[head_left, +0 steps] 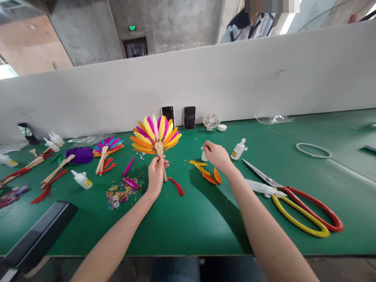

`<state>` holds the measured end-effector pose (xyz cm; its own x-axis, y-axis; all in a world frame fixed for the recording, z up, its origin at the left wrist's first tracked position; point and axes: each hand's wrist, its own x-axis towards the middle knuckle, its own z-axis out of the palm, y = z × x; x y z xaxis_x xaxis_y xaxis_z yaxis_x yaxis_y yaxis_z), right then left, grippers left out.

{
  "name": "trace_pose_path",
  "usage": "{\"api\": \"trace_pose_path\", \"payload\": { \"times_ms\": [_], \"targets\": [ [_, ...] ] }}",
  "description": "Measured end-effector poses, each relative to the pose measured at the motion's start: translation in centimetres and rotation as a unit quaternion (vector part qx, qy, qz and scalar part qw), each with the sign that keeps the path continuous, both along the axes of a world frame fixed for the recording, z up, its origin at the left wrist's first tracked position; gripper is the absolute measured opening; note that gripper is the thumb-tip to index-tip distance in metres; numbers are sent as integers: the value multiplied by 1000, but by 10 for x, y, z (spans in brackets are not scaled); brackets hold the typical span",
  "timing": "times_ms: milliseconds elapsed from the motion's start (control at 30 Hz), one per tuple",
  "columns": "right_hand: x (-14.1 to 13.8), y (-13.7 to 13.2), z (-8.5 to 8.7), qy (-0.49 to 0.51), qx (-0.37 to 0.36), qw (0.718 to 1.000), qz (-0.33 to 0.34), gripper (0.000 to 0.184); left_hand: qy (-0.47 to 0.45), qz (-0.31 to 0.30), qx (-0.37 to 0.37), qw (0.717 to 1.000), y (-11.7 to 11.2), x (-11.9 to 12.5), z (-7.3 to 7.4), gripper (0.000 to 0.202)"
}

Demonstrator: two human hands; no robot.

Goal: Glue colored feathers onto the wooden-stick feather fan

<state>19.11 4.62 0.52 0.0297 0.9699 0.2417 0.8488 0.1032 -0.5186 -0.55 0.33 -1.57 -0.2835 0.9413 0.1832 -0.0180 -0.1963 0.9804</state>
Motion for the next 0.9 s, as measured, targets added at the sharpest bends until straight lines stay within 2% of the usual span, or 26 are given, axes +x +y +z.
{"api": "trace_pose_path", "payload": {
  "times_ms": [133, 233, 400, 500, 667, 767, 900],
  "targets": [
    [-3, -2, 5, -9, 21, 1000, -5, 23, 0, -7, 2, 1000, 0, 0, -2, 21],
    [-3, -3, 5, -9, 14, 1000, 16, 24, 5, -10, 3, 1000, 0, 0, -3, 22],
    [7, -4, 4, 8, -87, 993, 77, 13, 1, -4, 4, 1000, -1, 0, -2, 20],
    [12, -6, 5, -4, -140, 985, 98, 17, -2, 6, 1, 1000, -1, 0, -1, 19],
    [4, -10, 1, -97, -244, 953, 148, 16, -1, 8, -9, 1000, -2, 0, 2, 20],
    [-10, -12, -7, -156, -224, 954, 126, 16, -1, 3, -12, 1000, -3, 1, 4, 19],
    [-23, -14, -17, -184, -175, 963, 95, 16, -3, -5, -10, 1000, -5, 3, 4, 18]
  ]
}}
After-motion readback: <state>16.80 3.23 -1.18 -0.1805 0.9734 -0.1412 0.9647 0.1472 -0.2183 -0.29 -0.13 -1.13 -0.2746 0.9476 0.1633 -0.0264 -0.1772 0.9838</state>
